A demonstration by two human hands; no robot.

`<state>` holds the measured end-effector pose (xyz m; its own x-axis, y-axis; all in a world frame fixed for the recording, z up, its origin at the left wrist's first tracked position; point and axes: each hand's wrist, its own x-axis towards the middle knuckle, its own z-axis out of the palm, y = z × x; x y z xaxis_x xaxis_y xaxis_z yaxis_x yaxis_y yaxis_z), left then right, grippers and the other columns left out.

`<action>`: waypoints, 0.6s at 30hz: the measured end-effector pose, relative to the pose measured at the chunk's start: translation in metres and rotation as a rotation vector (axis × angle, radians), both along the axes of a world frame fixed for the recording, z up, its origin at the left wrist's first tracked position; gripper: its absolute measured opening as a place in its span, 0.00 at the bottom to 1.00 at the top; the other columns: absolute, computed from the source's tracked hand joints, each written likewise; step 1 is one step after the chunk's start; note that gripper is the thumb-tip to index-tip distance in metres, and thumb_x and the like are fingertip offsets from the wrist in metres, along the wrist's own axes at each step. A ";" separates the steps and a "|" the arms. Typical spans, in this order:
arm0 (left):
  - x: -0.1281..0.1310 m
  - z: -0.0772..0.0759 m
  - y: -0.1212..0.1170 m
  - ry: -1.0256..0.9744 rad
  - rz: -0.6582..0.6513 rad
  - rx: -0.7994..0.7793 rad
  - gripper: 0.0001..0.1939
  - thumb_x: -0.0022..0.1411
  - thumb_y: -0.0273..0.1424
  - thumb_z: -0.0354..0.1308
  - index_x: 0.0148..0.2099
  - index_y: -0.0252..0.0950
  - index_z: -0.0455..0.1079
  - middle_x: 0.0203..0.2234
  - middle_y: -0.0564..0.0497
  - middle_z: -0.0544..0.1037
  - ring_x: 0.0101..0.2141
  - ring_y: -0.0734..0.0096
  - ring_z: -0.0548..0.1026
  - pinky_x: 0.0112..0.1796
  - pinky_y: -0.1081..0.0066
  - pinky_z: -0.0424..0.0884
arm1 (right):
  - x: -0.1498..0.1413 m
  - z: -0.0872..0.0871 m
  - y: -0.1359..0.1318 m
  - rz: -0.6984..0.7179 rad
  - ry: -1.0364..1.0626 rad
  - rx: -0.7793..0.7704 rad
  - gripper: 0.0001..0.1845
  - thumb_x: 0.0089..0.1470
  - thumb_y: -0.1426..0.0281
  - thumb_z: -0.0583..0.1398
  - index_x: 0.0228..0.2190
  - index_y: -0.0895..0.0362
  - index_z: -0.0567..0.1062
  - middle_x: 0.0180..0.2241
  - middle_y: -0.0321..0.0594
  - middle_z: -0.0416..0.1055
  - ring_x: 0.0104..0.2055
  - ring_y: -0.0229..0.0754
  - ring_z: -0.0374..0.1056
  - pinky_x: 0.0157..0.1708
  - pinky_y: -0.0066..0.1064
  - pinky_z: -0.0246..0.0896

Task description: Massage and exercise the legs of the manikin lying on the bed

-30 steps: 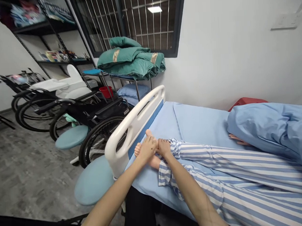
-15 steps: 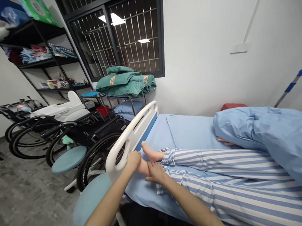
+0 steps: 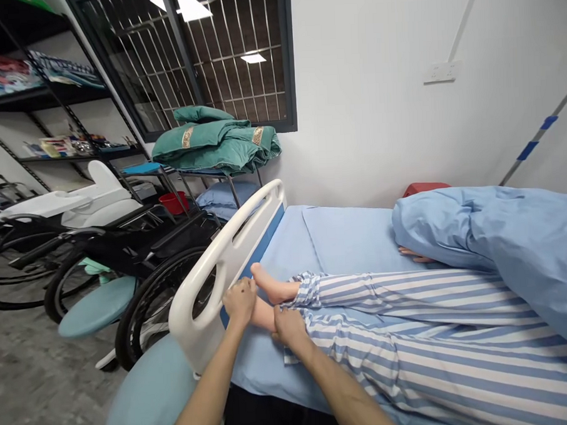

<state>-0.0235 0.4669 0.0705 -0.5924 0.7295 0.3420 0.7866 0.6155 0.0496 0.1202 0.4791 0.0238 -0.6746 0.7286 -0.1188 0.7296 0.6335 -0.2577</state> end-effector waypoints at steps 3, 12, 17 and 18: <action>0.006 -0.004 -0.002 -0.075 0.121 0.150 0.25 0.69 0.35 0.35 0.38 0.34 0.74 0.37 0.40 0.79 0.37 0.61 0.76 0.35 0.67 0.66 | 0.000 -0.001 0.002 -0.007 -0.004 -0.003 0.34 0.43 0.67 0.67 0.51 0.66 0.66 0.43 0.60 0.73 0.42 0.58 0.73 0.39 0.43 0.68; 0.011 -0.005 -0.018 -0.197 0.096 0.199 0.21 0.70 0.36 0.36 0.44 0.36 0.71 0.42 0.42 0.77 0.44 0.62 0.74 0.42 0.68 0.67 | 0.000 0.004 -0.003 -0.023 0.003 0.018 0.32 0.45 0.66 0.68 0.51 0.64 0.68 0.43 0.59 0.73 0.43 0.57 0.73 0.40 0.41 0.68; -0.002 0.012 -0.024 -0.067 -0.065 -0.070 0.24 0.69 0.34 0.36 0.42 0.31 0.73 0.34 0.37 0.79 0.38 0.56 0.77 0.38 0.62 0.69 | -0.001 0.003 -0.003 -0.026 -0.012 -0.008 0.36 0.43 0.66 0.69 0.52 0.63 0.67 0.45 0.59 0.73 0.45 0.57 0.72 0.42 0.42 0.68; -0.005 0.018 -0.022 -0.063 -0.137 -0.136 0.23 0.69 0.32 0.37 0.42 0.30 0.74 0.33 0.35 0.79 0.37 0.55 0.77 0.38 0.61 0.69 | -0.001 0.002 -0.002 -0.027 -0.019 -0.008 0.36 0.43 0.66 0.69 0.52 0.63 0.67 0.45 0.59 0.72 0.45 0.57 0.72 0.42 0.42 0.69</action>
